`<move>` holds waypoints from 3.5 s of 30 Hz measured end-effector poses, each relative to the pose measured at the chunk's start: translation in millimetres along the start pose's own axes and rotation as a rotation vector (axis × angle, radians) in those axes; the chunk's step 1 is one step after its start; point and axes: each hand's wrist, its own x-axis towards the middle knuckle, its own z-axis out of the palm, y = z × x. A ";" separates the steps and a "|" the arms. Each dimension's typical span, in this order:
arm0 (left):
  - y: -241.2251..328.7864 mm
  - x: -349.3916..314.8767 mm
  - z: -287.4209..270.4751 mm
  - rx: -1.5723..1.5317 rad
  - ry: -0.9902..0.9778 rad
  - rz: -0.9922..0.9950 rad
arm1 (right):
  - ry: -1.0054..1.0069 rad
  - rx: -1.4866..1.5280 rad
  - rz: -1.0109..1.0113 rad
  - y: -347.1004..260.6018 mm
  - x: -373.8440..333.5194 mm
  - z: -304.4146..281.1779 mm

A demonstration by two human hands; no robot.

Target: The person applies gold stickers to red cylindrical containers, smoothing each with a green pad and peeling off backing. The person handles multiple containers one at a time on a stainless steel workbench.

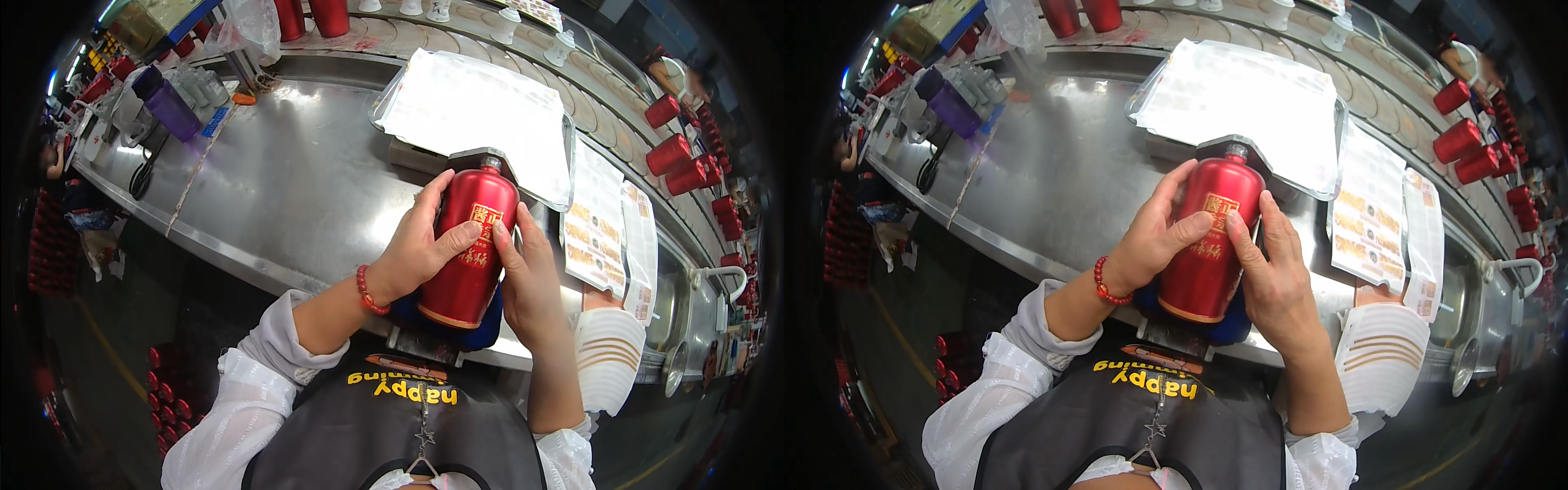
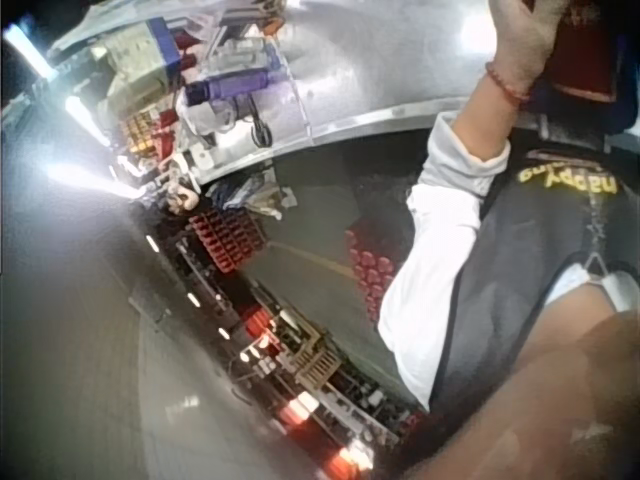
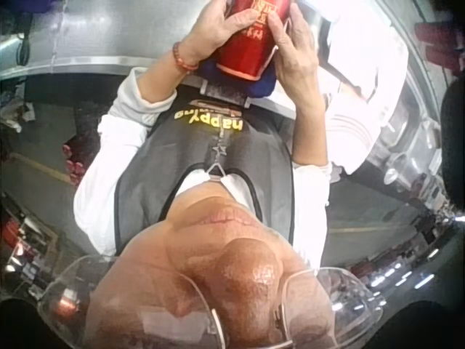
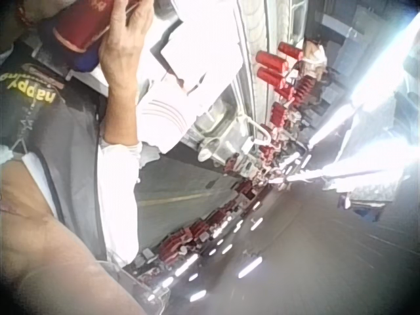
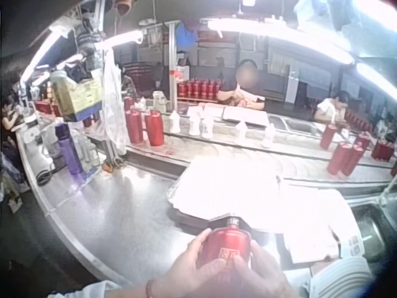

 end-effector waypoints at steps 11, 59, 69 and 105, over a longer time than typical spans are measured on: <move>-3.8 0.5 5.0 -0.075 0.049 0.027 | 0.008 0.183 0.132 2.1 -1.1 5.9; -4.7 -3.2 4.0 0.088 0.012 0.073 | -0.030 -0.016 0.026 -9.5 -3.2 -11.7; -4.1 0.5 0.2 -0.037 -0.035 0.013 | 0.001 0.026 0.008 -6.7 -10.2 -4.5; 13.1 -5.9 -37.7 0.952 -0.229 0.651 | 0.235 0.167 -0.043 6.8 27.2 -28.7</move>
